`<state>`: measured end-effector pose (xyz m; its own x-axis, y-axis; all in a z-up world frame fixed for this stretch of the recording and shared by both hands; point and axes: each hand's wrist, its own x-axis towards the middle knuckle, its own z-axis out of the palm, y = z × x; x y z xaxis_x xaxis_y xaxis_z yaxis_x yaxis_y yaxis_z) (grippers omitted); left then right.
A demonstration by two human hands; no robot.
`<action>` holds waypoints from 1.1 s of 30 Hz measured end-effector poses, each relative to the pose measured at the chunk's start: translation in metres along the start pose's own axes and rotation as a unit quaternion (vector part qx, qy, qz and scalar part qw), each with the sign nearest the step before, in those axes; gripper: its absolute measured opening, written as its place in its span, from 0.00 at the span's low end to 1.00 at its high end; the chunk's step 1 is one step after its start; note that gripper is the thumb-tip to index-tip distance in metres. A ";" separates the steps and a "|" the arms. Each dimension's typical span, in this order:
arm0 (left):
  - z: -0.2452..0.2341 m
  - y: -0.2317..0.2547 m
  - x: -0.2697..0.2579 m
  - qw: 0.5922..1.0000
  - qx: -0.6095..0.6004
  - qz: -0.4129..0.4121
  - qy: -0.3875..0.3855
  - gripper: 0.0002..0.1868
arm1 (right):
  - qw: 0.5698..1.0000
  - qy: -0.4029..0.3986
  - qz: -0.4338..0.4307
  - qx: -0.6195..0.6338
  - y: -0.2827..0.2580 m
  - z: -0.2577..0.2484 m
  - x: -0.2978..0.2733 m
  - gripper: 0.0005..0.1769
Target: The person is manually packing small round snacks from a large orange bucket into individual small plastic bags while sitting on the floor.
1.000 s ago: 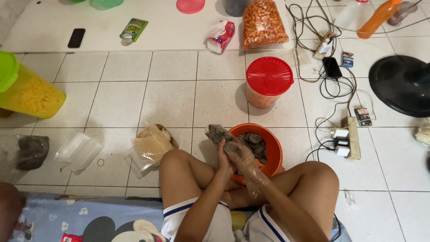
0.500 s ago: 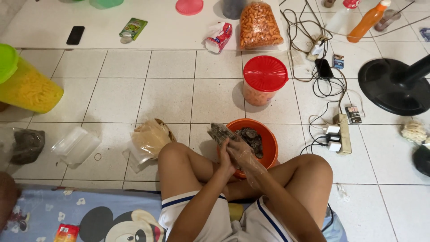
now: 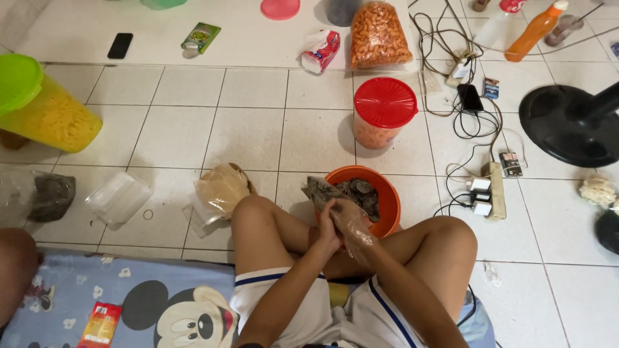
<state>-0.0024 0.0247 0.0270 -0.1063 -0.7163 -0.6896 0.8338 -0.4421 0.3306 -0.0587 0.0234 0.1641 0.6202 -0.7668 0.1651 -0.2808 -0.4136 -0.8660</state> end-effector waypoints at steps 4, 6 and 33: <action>-0.006 -0.002 0.015 1.000 -0.011 0.013 -0.014 0.37 | 1.000 -0.016 -0.013 0.006 -0.009 -0.007 0.002 0.18; -0.004 0.000 0.011 0.999 -0.021 -0.012 -0.021 0.40 | 0.999 -0.025 -0.025 0.012 -0.011 -0.009 0.000 0.19; -0.008 0.052 0.037 0.984 -0.173 0.013 -0.030 0.25 | 0.807 -0.311 0.318 -0.389 0.354 0.086 -0.049 0.16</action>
<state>0.0416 -0.0200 0.0136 -0.1064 -0.7597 -0.6415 0.9700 -0.2212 0.1010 -0.1252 -0.0431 -0.1914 0.3483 -0.6509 -0.6745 -0.9121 -0.4014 -0.0836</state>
